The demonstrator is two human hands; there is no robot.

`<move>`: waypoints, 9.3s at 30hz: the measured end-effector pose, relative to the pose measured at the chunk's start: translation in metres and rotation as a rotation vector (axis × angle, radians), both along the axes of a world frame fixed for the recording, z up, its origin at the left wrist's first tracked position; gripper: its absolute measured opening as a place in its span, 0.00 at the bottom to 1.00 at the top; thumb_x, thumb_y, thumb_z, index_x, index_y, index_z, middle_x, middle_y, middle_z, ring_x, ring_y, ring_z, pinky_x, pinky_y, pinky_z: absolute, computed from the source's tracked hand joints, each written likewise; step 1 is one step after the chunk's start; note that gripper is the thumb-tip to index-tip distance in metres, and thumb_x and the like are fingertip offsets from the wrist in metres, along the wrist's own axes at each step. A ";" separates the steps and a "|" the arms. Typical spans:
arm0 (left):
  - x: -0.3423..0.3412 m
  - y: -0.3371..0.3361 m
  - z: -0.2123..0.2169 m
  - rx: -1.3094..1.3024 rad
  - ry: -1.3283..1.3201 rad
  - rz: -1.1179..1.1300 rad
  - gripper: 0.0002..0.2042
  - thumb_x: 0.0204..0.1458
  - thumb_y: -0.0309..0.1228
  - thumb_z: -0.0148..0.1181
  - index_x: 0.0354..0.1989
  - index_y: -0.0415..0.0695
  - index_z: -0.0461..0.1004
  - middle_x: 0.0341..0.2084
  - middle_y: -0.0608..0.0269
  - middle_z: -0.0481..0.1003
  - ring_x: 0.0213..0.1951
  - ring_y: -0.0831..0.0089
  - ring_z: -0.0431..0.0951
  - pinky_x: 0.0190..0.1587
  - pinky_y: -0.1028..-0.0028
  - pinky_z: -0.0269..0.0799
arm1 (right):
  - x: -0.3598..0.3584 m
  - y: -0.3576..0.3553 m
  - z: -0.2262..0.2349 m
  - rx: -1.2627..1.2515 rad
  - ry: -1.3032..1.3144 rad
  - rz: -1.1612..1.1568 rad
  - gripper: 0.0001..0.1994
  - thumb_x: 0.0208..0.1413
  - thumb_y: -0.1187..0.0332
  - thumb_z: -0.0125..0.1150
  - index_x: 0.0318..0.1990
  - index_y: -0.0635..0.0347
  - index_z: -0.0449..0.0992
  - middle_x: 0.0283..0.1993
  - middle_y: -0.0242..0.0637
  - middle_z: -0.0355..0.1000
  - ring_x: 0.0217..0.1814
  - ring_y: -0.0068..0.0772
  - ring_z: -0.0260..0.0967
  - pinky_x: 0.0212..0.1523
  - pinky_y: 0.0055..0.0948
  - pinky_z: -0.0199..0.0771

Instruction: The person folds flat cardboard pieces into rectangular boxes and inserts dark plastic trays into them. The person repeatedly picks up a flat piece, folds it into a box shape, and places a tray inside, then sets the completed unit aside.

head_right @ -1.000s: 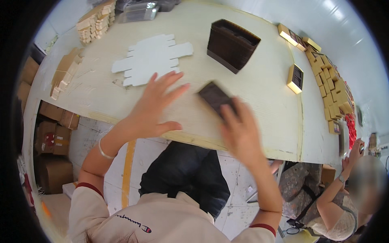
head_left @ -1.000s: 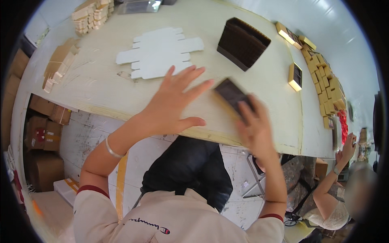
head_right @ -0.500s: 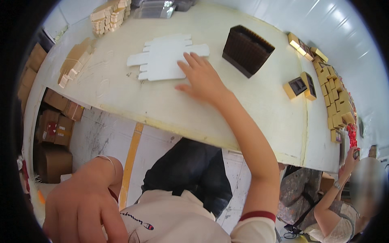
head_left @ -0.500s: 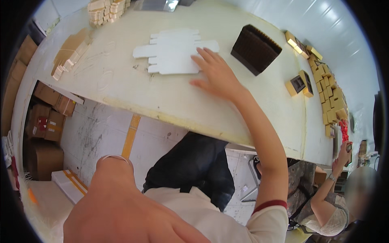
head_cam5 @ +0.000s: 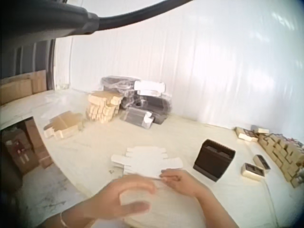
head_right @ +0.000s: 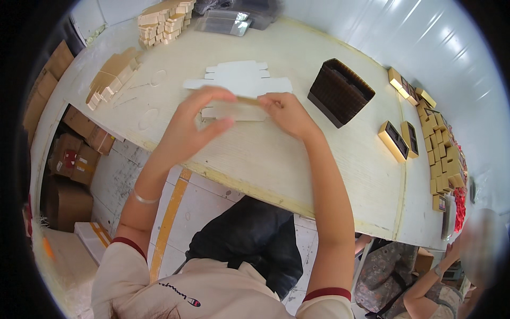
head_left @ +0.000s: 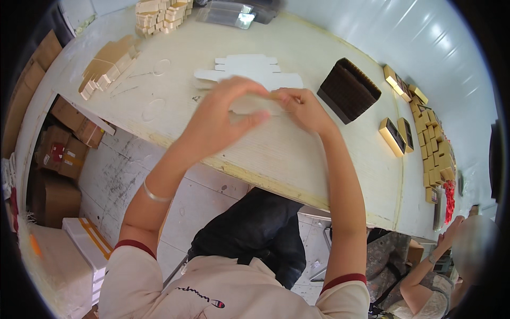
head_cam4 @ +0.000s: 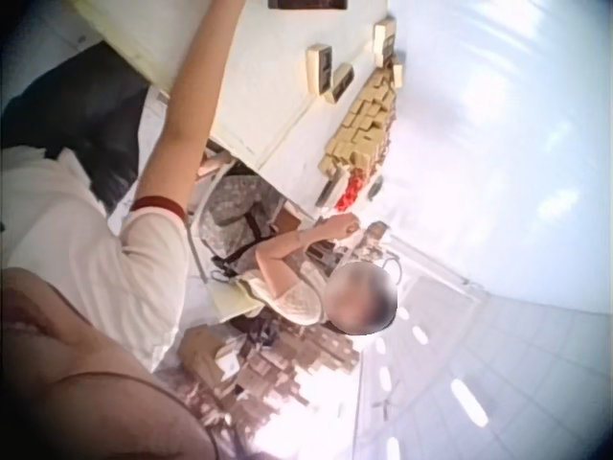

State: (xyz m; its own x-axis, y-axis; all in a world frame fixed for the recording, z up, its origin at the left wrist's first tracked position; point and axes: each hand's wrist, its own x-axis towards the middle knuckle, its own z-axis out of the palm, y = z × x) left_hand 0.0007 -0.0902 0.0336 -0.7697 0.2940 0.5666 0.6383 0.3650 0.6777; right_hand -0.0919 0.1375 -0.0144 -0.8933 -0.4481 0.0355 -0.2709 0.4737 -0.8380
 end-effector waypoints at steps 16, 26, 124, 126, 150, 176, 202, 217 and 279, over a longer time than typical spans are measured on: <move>0.086 0.041 -0.056 -0.208 0.499 -0.194 0.09 0.45 0.33 0.66 0.35 0.46 0.79 0.30 0.67 0.75 0.33 0.70 0.76 0.34 0.72 0.73 | 0.225 0.063 0.021 0.466 1.249 0.076 0.06 0.51 0.71 0.64 0.32 0.62 0.72 0.28 0.40 0.74 0.26 0.38 0.70 0.30 0.34 0.72; 0.074 0.070 -0.066 -0.374 0.315 -0.033 0.10 0.43 0.26 0.64 0.36 0.46 0.75 0.35 0.64 0.74 0.37 0.64 0.72 0.40 0.67 0.68 | 0.223 0.055 -0.024 0.406 0.931 -0.188 0.15 0.43 0.71 0.66 0.40 0.64 0.75 0.45 0.44 0.68 0.43 0.45 0.68 0.44 0.40 0.69; 0.036 0.097 -0.058 -0.367 0.044 -0.512 0.09 0.44 0.32 0.66 0.29 0.43 0.73 0.24 0.64 0.72 0.30 0.63 0.73 0.32 0.67 0.69 | 0.192 0.066 -0.011 -0.037 0.213 -0.119 0.11 0.42 0.77 0.67 0.32 0.60 0.70 0.37 0.37 0.65 0.37 0.40 0.64 0.37 0.32 0.68; 0.036 0.096 -0.059 -0.364 0.013 -0.535 0.08 0.45 0.32 0.65 0.28 0.43 0.73 0.24 0.64 0.71 0.30 0.63 0.73 0.31 0.67 0.69 | 0.193 0.067 -0.002 -0.121 -0.008 -0.144 0.13 0.42 0.78 0.66 0.36 0.60 0.69 0.41 0.39 0.66 0.38 0.41 0.65 0.39 0.33 0.69; 0.045 0.098 -0.066 0.112 -0.380 -0.464 0.12 0.59 0.29 0.54 0.47 0.41 0.62 0.36 0.56 0.70 0.27 0.64 0.70 0.34 0.73 0.67 | 0.196 0.043 -0.015 -0.373 0.252 -0.452 0.10 0.50 0.82 0.62 0.39 0.62 0.72 0.36 0.38 0.64 0.26 0.27 0.62 0.26 0.24 0.63; 0.025 0.075 -0.022 -0.693 0.048 -0.575 0.09 0.45 0.36 0.66 0.26 0.44 0.76 0.26 0.65 0.74 0.41 0.64 0.72 0.50 0.65 0.66 | 0.202 0.029 -0.003 0.542 0.447 -0.060 0.11 0.46 0.67 0.66 0.38 0.56 0.74 0.41 0.38 0.69 0.29 0.45 0.72 0.30 0.40 0.74; 0.015 0.069 -0.039 -0.501 0.039 -0.677 0.17 0.38 0.29 0.69 0.40 0.43 0.76 0.41 0.59 0.75 0.42 0.62 0.73 0.45 0.67 0.71 | 0.196 0.088 0.004 0.252 0.535 -0.019 0.16 0.41 0.72 0.70 0.40 0.59 0.76 0.38 0.40 0.66 0.40 0.42 0.65 0.41 0.35 0.68; 0.033 0.099 -0.056 -0.396 -0.030 -0.407 0.04 0.47 0.28 0.63 0.30 0.44 0.75 0.23 0.62 0.73 0.27 0.62 0.74 0.30 0.68 0.69 | 0.198 0.061 0.004 0.121 0.348 -0.192 0.20 0.41 0.83 0.61 0.45 0.62 0.68 0.38 0.45 0.65 0.42 0.49 0.65 0.43 0.40 0.67; 0.008 0.047 -0.062 -0.307 -0.159 -0.219 0.36 0.32 0.35 0.76 0.53 0.45 0.66 0.50 0.58 0.68 0.54 0.56 0.65 0.60 0.64 0.58 | 0.020 0.129 0.081 0.893 0.928 -0.440 0.06 0.55 0.71 0.58 0.32 0.64 0.78 0.33 0.39 0.75 0.41 0.42 0.70 0.45 0.38 0.69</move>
State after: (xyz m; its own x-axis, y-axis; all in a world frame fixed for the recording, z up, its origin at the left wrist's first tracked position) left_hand 0.0088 -0.0432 -0.0281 -0.7410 0.5974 0.3065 0.6196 0.4325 0.6550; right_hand -0.0719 0.2667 0.0669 -0.7734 -0.3212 0.5465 -0.2496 0.9468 0.2032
